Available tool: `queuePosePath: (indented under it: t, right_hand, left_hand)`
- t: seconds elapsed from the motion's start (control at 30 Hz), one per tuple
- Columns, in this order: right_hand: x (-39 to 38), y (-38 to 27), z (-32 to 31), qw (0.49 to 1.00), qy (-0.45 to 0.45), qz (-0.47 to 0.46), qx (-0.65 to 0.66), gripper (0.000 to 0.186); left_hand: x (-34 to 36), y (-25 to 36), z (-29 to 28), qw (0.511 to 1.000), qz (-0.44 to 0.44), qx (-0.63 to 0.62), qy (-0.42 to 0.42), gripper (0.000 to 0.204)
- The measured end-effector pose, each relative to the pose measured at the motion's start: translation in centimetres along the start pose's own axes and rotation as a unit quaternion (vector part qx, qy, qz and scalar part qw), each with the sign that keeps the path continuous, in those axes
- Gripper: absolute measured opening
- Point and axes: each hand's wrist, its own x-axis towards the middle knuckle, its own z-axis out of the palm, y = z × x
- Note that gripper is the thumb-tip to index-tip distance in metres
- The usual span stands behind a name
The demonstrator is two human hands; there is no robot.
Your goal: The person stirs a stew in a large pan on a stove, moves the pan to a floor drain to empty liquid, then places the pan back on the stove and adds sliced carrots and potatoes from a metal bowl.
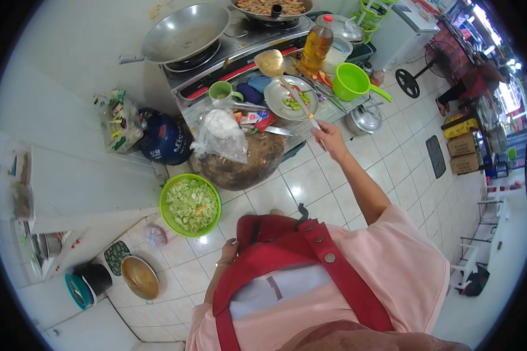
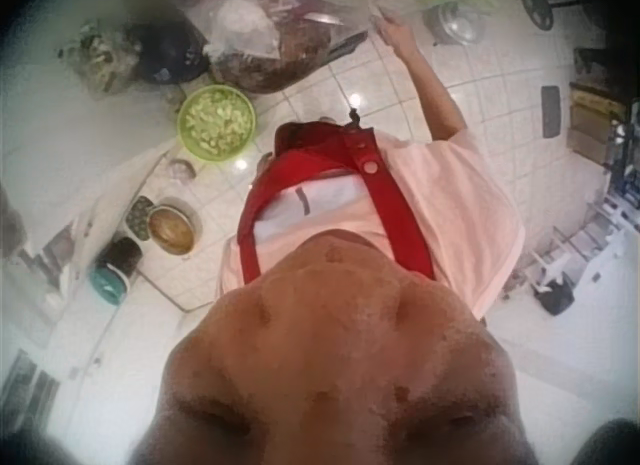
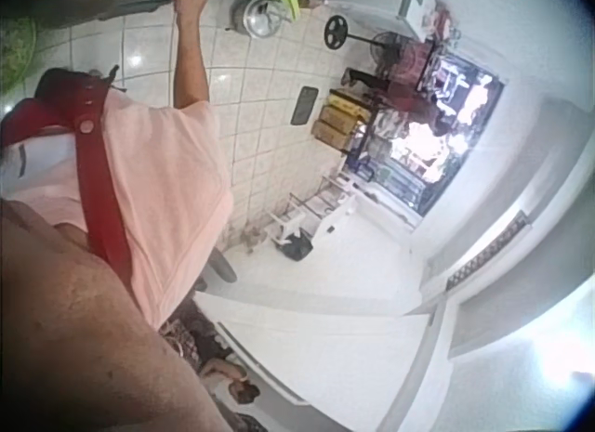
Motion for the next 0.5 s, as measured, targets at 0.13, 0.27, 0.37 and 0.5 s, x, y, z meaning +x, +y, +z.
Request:
queuePosePath:
  t: [0.13,0.27,0.37,0.5]
  right_hand:
    - [5.1,0.9,-4.9,0.988,0.049,-0.072,-0.126,0.039]
    - [9.5,0.3,-7.8,0.966,0.012,-0.084,-0.246,0.038]
    - [11.4,-2.3,-8.0,0.979,-0.056,-0.008,-0.196,0.039]
    - [15.9,-1.6,-10.0,0.973,-0.092,0.054,-0.205,0.040]
  left_hand:
    - [1.3,2.8,-2.4,0.983,0.135,0.126,-0.017,0.041]
    - [9.3,-3.6,-3.8,0.928,0.225,0.295,0.028,0.041]
    - [12.0,-5.2,-6.9,0.962,0.144,0.222,0.066,0.042]
    - [11.0,-2.3,-8.3,0.986,0.112,0.121,0.040,0.044]
